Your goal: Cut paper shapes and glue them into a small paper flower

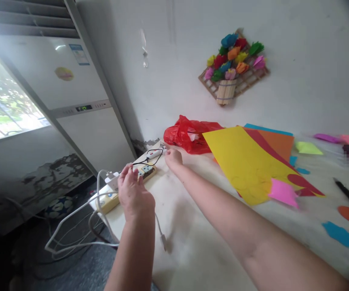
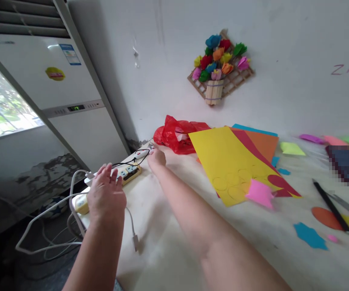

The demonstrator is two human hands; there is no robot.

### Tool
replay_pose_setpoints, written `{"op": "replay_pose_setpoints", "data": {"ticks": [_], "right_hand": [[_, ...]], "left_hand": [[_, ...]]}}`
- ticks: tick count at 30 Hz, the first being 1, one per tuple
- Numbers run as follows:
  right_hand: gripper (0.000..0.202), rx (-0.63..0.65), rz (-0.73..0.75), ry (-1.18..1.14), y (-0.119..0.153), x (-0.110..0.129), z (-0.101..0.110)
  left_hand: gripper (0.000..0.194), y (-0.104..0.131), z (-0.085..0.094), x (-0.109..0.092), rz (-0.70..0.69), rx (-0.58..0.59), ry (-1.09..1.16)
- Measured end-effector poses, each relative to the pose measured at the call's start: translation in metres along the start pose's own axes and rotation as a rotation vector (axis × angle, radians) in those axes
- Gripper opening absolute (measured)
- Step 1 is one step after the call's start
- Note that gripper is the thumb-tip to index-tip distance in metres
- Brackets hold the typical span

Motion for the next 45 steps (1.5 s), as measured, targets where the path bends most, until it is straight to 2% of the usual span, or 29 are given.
{"op": "replay_pose_setpoints", "data": {"ticks": [3,9,16,23,30,34,36,40,43,45], "right_hand": [[0.03,-0.073,0.022,0.188,-0.007,0.001,0.003],[0.036,0.084,0.013,0.351,-0.02,0.001,-0.006],[0.031,0.097,0.011,0.379,-0.028,-0.001,-0.011],[0.032,0.14,0.0,0.368,-0.027,-0.005,-0.011],[0.037,0.099,0.048,0.326,-0.013,-0.011,0.005],[0.034,0.071,0.069,0.228,-0.001,-0.018,0.017],[0.03,0.06,0.107,0.165,0.002,-0.019,0.021],[0.023,0.006,0.208,0.09,0.007,-0.013,0.034],[0.018,0.052,0.18,-0.007,0.014,-0.003,0.051],[0.017,0.106,0.129,-0.118,0.023,0.003,0.065]], "left_hand": [[0.013,0.0,0.0,0.008,0.102,-0.048,-0.032],[0.019,0.013,-0.007,0.029,0.145,0.087,-0.137],[0.023,0.022,-0.007,0.042,0.221,0.113,-0.048],[0.022,0.021,-0.009,0.048,0.256,0.174,-0.109],[0.018,0.025,-0.014,0.058,0.325,0.179,-0.098],[0.017,0.022,-0.019,0.066,0.23,0.263,-0.139],[0.02,0.016,-0.022,0.072,0.112,0.306,-0.198],[0.023,0.0,-0.023,0.082,-0.118,0.307,-0.343],[0.026,-0.007,-0.024,0.081,-0.29,0.288,-0.478],[0.028,-0.008,-0.028,0.076,-0.482,0.269,-0.609]]}}
Point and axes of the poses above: each hand's wrist, its own y-axis away from the middle knuckle, its own z-axis out of the back of the hand, x = y × z, the point moved 1 cm from there along -y, towards the middle knuckle, and after that the axes turned 5 degrees about -x, right-handed, at the moved point
